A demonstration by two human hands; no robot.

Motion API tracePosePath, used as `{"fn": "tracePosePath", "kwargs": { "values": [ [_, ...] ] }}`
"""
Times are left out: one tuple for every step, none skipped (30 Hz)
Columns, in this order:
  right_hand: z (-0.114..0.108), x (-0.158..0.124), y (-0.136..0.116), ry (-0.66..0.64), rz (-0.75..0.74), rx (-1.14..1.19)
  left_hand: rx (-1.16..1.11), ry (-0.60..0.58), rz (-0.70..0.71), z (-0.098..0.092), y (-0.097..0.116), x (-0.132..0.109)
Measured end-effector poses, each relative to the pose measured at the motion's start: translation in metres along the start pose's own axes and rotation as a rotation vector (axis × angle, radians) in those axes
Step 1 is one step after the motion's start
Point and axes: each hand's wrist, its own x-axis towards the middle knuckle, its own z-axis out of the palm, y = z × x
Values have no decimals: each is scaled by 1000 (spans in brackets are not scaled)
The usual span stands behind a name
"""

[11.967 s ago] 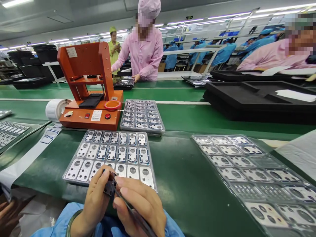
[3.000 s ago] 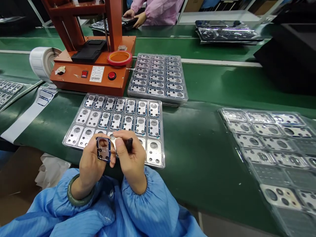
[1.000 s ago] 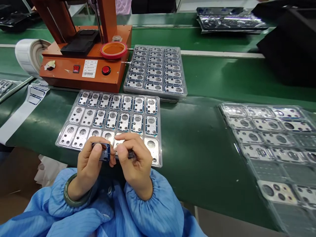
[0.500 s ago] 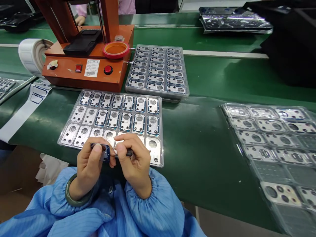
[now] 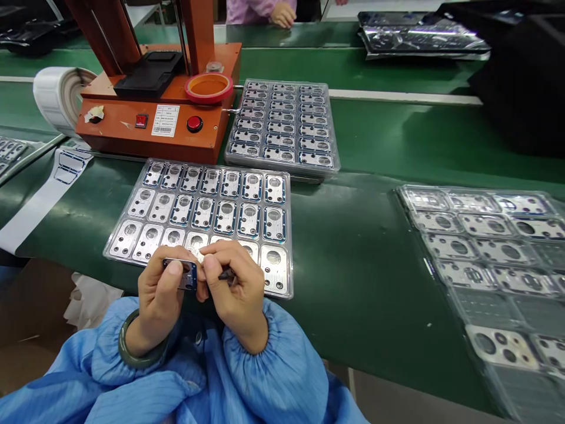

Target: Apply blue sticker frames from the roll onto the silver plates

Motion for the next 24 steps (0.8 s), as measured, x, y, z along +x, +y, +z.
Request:
{"fn": "tracePosePath", "kwargs": {
  "values": [
    [0, 0, 0, -2, 9, 5, 14, 2, 2, 0, 0, 0],
    [0, -1, 1, -4, 14, 7, 26, 0, 4, 0, 1, 0],
    [0, -1, 1, -4, 17, 9, 34, -2, 8, 0, 1, 0],
    [0, -1, 1, -4, 19, 13, 39, -4, 11, 0, 1, 1],
    [0, -1, 1, -4, 22, 17, 42, -6, 14, 0, 1, 1],
    [0, -1, 2, -4, 25, 19, 46, -5, 15, 0, 2, 1],
    [0, -1, 2, -4, 28, 18, 50, -2, 17, 0, 2, 1],
    [0, -1, 2, -3, 30, 16, 53, 3, 17, 1, 1, 1],
    [0, -1, 2, -2, 29, 11, 50, 4, 15, 1, 1, 1],
    [0, 0, 2, -2, 25, 7, 41, 3, 9, 1, 1, 0],
    [0, 0, 1, -4, 20, 1, 25, 3, 4, 1, 0, 0],
    [0, 0, 1, -6, 12, -6, 6, 3, -1, 1, 0, 0],
    [1, 1, 0, -8, 2, -14, -13, 5, -6, 0, -1, -1],
    [1, 1, 0, -10, -7, -21, -29, 11, -9, 0, -1, -1],
    [1, 1, 0, -11, -17, -26, -43, 19, -11, 1, -1, -1],
    [1, 1, -1, -10, -26, -29, -53, 25, -11, 1, -1, -1],
    [1, 1, -1, -9, -31, -32, -62, 30, -14, 1, 0, -1],
    [1, 1, -1, -8, -32, -33, -69, 31, -22, 1, 0, -1],
    [1, 1, -1, -7, -28, -33, -74, 32, -30, 2, 1, -1],
    [1, 1, -1, -6, -21, -33, -77, 35, -40, 2, 1, -2],
    [1, 1, 0, -4, -15, -34, -78, 40, -50, 2, 2, -2],
    [1, 1, 0, -3, -9, -36, -78, 46, -60, 3, 2, -2],
    [1, 1, 0, -3, -5, -37, -80, 51, -71, 3, 2, -2],
    [1, 1, 1, -2, -2, -36, -82, 54, -84, 3, 2, -2]
  ]
}}
